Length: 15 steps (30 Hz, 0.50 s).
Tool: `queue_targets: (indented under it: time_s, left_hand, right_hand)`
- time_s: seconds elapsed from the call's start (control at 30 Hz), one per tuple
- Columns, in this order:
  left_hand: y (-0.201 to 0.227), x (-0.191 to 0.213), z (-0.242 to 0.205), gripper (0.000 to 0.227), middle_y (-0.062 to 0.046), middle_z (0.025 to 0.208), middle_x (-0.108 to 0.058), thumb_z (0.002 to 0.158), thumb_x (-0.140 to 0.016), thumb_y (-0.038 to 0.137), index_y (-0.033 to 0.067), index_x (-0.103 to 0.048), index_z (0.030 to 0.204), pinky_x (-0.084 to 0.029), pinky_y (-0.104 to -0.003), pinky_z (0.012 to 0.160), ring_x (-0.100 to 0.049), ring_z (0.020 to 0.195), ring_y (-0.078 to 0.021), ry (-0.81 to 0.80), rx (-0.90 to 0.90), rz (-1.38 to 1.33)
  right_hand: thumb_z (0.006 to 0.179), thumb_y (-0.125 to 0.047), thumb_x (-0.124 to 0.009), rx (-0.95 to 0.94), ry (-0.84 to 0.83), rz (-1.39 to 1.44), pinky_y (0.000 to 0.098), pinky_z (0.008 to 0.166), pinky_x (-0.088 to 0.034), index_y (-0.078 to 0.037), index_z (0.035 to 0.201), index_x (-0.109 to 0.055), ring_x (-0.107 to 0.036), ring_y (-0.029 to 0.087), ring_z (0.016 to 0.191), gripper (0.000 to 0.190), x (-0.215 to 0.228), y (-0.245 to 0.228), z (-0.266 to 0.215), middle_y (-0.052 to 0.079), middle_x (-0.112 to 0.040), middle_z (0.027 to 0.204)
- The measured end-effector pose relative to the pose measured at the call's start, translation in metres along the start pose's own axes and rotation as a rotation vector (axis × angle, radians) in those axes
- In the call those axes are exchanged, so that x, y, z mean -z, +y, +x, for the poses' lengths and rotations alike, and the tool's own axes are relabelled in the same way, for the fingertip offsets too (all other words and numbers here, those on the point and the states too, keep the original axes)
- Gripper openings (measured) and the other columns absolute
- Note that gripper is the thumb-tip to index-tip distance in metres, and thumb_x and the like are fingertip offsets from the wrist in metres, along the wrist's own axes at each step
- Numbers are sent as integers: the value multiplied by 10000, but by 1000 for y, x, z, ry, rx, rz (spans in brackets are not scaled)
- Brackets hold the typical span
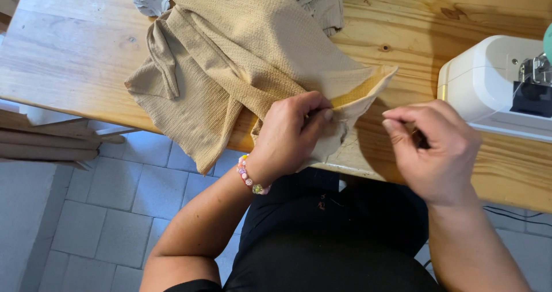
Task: Trimming loose threads and folding the edges of a tan garment on a wooden table
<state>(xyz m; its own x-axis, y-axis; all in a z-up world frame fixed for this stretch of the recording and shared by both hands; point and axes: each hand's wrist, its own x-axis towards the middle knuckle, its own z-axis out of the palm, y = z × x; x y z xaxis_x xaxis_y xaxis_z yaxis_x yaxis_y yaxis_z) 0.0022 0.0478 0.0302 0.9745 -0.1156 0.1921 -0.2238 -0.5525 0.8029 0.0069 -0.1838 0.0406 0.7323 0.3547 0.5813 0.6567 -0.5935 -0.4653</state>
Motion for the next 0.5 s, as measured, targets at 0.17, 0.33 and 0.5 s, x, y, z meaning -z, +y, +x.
queue_targets:
  time_s: [0.17,0.33,0.5]
  left_hand:
    - [1,-5,-1,181,41,624,-576,953,-592,271,171,-660,818,-381,-327,567,-454,587,-107,-54,33,-166]
    - [-6,-35,-5,156,75,680,-579,958,-619,232,142,-677,844,-408,-235,575,-493,645,-51,-101,157,-609]
    - [-7,-60,-2,98,49,686,-571,917,-709,163,72,-725,885,-407,-186,564,-510,635,-35,-75,256,-947]
  right_hand:
    - [916,157,-770,71,-9,203,319,771,-547,36,1021,-743,-652,255,851,162,-10,-14,-2,204,-656,1002]
    - [925,-19,-809,127,47,113,395,766,-562,-60,1043,-784,-697,310,859,127,-24,-4,-15,148,-706,1028]
    - [867,-29,-779,164,131,92,414,688,-572,-118,933,-810,-721,322,800,115,-29,11,-17,85,-743,992]
